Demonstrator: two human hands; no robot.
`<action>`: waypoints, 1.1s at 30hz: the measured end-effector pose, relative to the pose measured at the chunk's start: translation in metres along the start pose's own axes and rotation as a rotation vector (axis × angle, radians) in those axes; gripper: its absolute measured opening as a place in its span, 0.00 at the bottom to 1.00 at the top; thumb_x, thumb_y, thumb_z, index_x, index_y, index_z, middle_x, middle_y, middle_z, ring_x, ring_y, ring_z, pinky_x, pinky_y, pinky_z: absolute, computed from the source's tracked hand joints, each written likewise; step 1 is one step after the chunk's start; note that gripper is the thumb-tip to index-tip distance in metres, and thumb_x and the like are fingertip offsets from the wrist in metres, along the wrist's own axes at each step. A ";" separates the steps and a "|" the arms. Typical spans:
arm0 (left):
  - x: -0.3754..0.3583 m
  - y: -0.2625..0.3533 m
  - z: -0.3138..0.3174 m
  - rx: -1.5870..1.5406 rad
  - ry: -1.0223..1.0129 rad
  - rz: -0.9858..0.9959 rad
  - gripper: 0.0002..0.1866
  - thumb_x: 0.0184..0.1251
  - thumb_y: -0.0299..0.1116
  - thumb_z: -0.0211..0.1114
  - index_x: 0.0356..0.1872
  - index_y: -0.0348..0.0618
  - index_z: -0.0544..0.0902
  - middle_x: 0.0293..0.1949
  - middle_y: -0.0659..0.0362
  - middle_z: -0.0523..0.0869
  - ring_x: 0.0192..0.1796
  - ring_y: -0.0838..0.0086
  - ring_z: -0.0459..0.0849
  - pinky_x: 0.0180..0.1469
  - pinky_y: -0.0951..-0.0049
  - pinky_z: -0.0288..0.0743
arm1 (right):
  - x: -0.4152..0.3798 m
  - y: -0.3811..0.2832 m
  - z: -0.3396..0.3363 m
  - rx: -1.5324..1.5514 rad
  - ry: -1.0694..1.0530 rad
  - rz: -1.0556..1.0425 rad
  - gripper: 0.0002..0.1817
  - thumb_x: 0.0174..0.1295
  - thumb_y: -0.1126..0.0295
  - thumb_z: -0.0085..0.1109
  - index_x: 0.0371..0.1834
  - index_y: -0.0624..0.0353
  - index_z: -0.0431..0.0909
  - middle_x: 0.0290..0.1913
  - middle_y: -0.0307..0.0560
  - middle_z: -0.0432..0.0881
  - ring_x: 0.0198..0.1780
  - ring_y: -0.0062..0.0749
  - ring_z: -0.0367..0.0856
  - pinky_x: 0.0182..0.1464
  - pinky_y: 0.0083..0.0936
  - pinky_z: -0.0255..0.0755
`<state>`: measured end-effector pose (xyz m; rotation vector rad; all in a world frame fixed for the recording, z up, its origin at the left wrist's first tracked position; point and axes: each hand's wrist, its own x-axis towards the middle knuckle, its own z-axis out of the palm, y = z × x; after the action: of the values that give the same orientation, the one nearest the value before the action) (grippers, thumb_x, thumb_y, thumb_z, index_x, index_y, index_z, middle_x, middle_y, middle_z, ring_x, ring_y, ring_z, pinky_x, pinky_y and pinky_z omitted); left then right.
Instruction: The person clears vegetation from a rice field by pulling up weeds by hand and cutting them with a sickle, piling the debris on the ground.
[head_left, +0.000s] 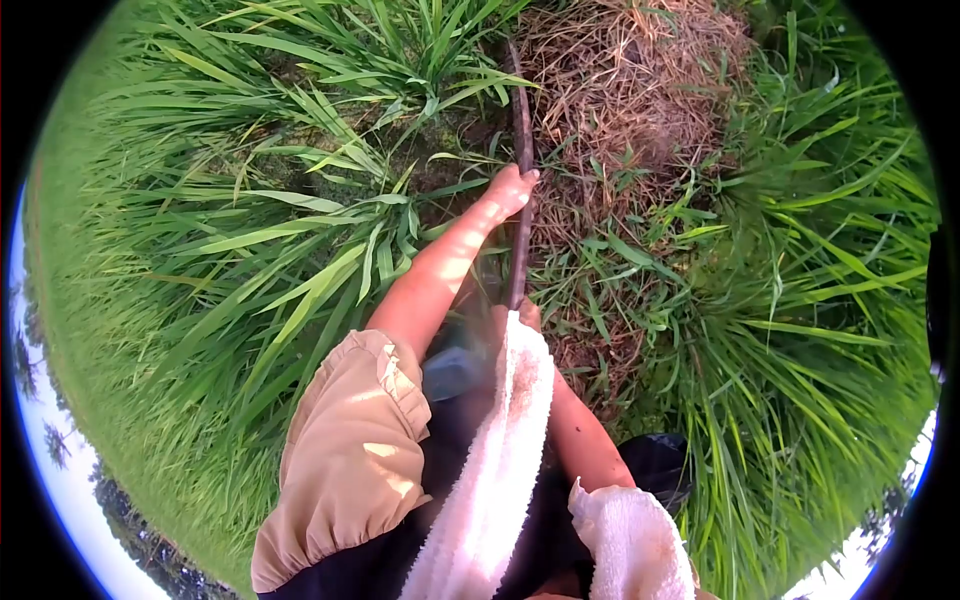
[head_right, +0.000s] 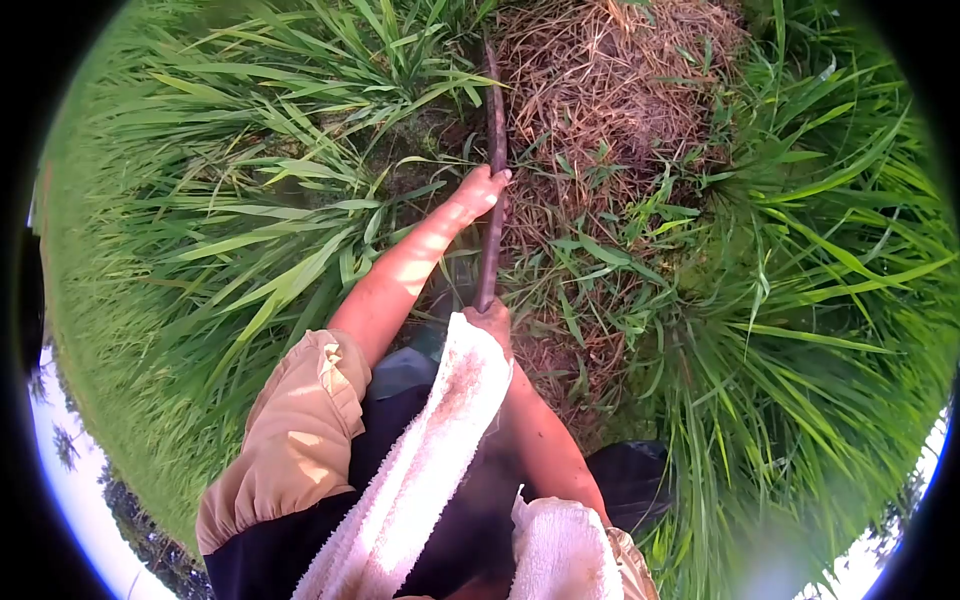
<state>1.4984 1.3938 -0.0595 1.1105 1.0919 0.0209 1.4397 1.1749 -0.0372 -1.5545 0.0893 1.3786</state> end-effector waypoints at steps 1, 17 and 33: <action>0.003 -0.011 0.001 0.064 0.029 0.030 0.14 0.69 0.40 0.54 0.38 0.36 0.71 0.21 0.58 0.76 0.19 0.69 0.77 0.22 0.67 0.73 | 0.002 0.001 -0.005 0.032 -0.078 0.057 0.11 0.51 0.71 0.62 0.30 0.67 0.72 0.21 0.42 0.76 0.23 0.28 0.77 0.24 0.29 0.70; 0.018 0.006 -0.009 0.248 0.001 0.082 0.14 0.70 0.40 0.54 0.38 0.36 0.71 0.23 0.61 0.76 0.24 0.73 0.77 0.29 0.69 0.73 | -0.004 -0.029 -0.015 -0.257 -0.012 0.063 0.12 0.52 0.69 0.62 0.31 0.67 0.74 0.23 0.45 0.78 0.24 0.26 0.77 0.25 0.25 0.71; -0.002 -0.026 0.011 0.145 -0.018 0.039 0.17 0.70 0.44 0.55 0.38 0.36 0.75 0.23 0.60 0.77 0.22 0.75 0.75 0.26 0.71 0.70 | -0.020 -0.010 -0.031 -0.550 0.186 -0.121 0.14 0.54 0.66 0.59 0.37 0.68 0.75 0.29 0.52 0.81 0.31 0.36 0.80 0.34 0.31 0.74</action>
<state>1.4931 1.3723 -0.0765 1.2602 1.0684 -0.0381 1.4605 1.1471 -0.0208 -2.1039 -0.2905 1.2161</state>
